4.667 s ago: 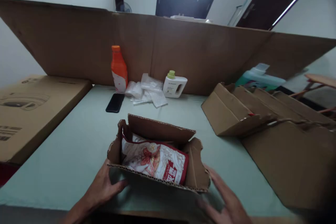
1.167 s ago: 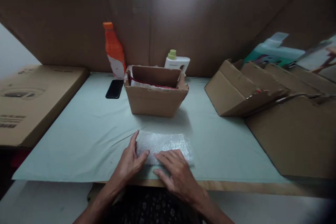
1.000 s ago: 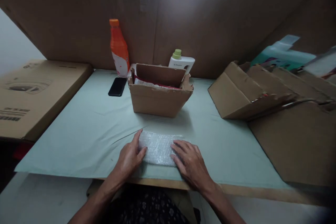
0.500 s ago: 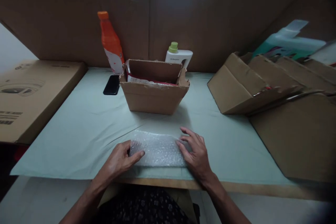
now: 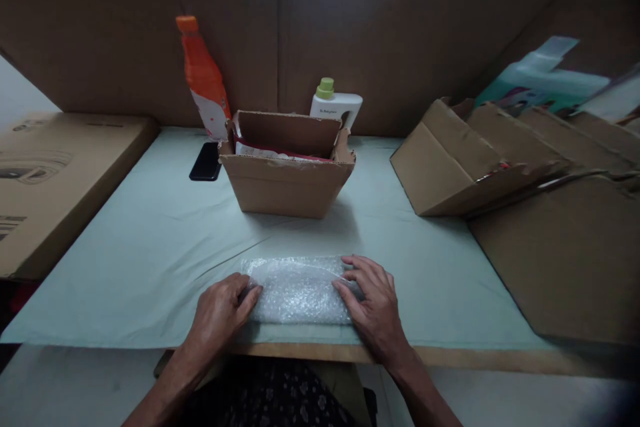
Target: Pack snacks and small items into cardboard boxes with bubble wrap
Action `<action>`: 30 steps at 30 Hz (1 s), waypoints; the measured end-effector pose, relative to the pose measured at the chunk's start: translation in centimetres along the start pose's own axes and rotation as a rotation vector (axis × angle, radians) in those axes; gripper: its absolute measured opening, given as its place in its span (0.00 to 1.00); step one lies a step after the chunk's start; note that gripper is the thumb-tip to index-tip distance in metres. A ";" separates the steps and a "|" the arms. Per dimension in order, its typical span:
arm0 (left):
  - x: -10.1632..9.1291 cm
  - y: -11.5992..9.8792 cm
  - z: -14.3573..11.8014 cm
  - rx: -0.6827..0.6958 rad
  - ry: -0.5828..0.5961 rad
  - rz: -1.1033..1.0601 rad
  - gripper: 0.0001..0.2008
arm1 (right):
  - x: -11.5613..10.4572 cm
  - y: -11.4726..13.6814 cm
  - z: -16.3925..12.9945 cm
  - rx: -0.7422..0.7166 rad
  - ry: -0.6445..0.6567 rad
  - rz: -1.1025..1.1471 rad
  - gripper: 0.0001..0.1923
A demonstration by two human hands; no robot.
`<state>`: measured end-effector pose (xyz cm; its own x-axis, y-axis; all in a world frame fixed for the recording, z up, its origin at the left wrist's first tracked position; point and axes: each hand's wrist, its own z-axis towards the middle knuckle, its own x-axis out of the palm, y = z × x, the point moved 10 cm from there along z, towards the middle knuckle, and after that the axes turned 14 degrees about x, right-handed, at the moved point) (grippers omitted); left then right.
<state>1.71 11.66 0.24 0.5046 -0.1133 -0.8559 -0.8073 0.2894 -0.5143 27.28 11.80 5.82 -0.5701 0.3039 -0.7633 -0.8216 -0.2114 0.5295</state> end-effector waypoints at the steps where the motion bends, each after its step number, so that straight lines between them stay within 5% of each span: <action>1: 0.1 0.0 0.0 0.010 0.008 0.008 0.15 | 0.5 -0.1 0.4 -0.004 0.017 -0.004 0.06; 6: 0.4 1.1 -0.8 -0.018 0.000 0.087 0.13 | 3.5 -1.7 2.2 0.005 0.070 -0.096 0.10; 10: -1.9 0.8 -2.1 -0.034 -0.150 0.158 0.25 | 2.5 -1.8 2.0 0.013 -0.018 -0.209 0.21; 14: -4.7 -3.8 -2.1 0.240 -0.354 0.226 0.23 | 1.0 2.1 0.2 -0.147 -0.014 -0.108 0.13; 17: -2.0 -5.8 -0.5 0.425 -0.154 0.203 0.20 | 3.2 4.4 -1.1 -0.224 0.151 -0.064 0.11; 20: 0.7 -4.7 0.5 0.411 0.021 0.181 0.16 | 5.1 4.2 -1.4 -0.199 0.276 -0.031 0.11; 22: 0.3 -4.1 0.5 0.422 0.014 0.096 0.15 | 4.5 3.2 -1.1 -0.179 0.307 0.059 0.11; 25: -3.8 -2.7 1.0 0.406 -0.190 -0.077 0.16 | 1.9 0.4 1.1 -0.097 0.230 0.155 0.09; 27: -7.0 -0.4 2.3 0.278 -0.354 -0.180 0.18 | 0.6 -1.7 3.5 -0.010 0.160 0.165 0.09; 30: -8.9 3.4 6.2 0.073 -0.479 -0.353 0.28 | 1.8 -3.7 8.0 0.107 0.164 0.183 0.21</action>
<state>-3.60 19.58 6.45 0.8337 0.2216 -0.5058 -0.5515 0.3790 -0.7431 29.35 20.55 5.46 -0.7085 0.1129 -0.6966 -0.7053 -0.1472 0.6935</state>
